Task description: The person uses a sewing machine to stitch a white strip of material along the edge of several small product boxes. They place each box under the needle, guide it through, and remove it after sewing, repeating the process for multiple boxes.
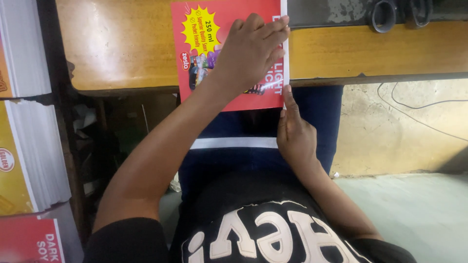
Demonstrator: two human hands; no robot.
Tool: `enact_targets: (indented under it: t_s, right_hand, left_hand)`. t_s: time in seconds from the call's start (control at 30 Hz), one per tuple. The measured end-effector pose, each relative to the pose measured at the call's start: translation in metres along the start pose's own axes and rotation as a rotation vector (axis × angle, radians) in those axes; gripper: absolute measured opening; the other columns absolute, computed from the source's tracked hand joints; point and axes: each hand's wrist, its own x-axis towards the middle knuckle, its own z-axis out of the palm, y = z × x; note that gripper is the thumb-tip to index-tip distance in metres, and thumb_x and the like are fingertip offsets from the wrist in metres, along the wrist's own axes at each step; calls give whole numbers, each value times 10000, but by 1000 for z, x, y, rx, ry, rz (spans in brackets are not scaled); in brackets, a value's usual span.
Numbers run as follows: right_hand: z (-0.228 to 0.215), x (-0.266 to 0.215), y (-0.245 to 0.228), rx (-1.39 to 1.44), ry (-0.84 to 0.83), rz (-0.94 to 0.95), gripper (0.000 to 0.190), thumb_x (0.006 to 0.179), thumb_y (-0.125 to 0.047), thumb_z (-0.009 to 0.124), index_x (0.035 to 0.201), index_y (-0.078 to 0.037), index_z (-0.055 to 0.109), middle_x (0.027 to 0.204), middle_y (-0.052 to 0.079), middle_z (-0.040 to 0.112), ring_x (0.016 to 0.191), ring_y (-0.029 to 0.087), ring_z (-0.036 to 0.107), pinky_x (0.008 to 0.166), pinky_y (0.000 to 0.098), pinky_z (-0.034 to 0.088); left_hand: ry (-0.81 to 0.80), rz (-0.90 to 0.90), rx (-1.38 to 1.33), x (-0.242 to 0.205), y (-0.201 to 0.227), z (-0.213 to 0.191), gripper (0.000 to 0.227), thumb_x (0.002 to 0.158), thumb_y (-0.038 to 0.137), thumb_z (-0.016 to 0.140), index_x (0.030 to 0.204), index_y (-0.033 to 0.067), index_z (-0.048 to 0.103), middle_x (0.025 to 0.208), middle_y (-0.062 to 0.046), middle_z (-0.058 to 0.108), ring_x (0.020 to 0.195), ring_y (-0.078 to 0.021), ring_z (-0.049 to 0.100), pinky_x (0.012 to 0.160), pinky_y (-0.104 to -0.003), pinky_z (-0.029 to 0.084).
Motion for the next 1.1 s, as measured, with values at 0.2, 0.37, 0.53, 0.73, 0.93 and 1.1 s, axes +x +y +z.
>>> enact_targets:
  t_s: [0.2,0.37,0.53,0.73,0.93,1.1]
  right_hand:
    - [-1,2,-2,-27,-4,-3,519,1178,-204,416,1688,-128,358,1287,75,787,589,361,633,516,480,465]
    - [-2,2,0,-58,-11,-21,536,1163,-211,410,1690,-130,352,1410,78,759,583,402,625,524,521,455]
    - [-8,2,-5,-42,-16,-10,547,1149,-197,420,1689,-129,360,1241,95,793,593,416,625,547,514,466]
    - [-5,2,1,-48,-25,2,566,1147,-180,446,1704,-159,352,905,108,756,552,390,589,541,505,460]
    - [-6,3,0,-32,-21,-21,556,1146,-173,440,1696,-126,368,873,102,753,546,366,584,542,488,455]
    - [-9,2,-3,-46,-16,-29,553,1142,-162,439,1688,-110,368,1008,108,797,549,377,584,525,502,450]
  left_hand:
    - [49,-66,-138,3,8,-6,621,952,590,873,1342,138,698,1450,12,680,1130,-262,580,876,-437,443]
    - [14,-68,-200,3,12,-14,545,941,523,896,1240,113,697,1471,-65,654,1198,-303,591,951,-475,510]
    - [-14,-73,-206,1,17,-17,538,937,549,871,1226,125,708,1471,-54,626,1182,-305,579,949,-483,502]
    - [57,-113,-307,-7,23,-26,493,980,419,878,1294,100,672,1527,-75,584,1280,-330,563,1045,-524,501]
    - [32,-137,-328,-7,24,-28,483,999,395,864,1323,102,656,1540,-82,570,1318,-342,537,1087,-547,479]
    - [47,-140,-322,-8,26,-25,505,977,397,893,1314,101,661,1540,-73,573,1302,-326,544,1080,-525,485]
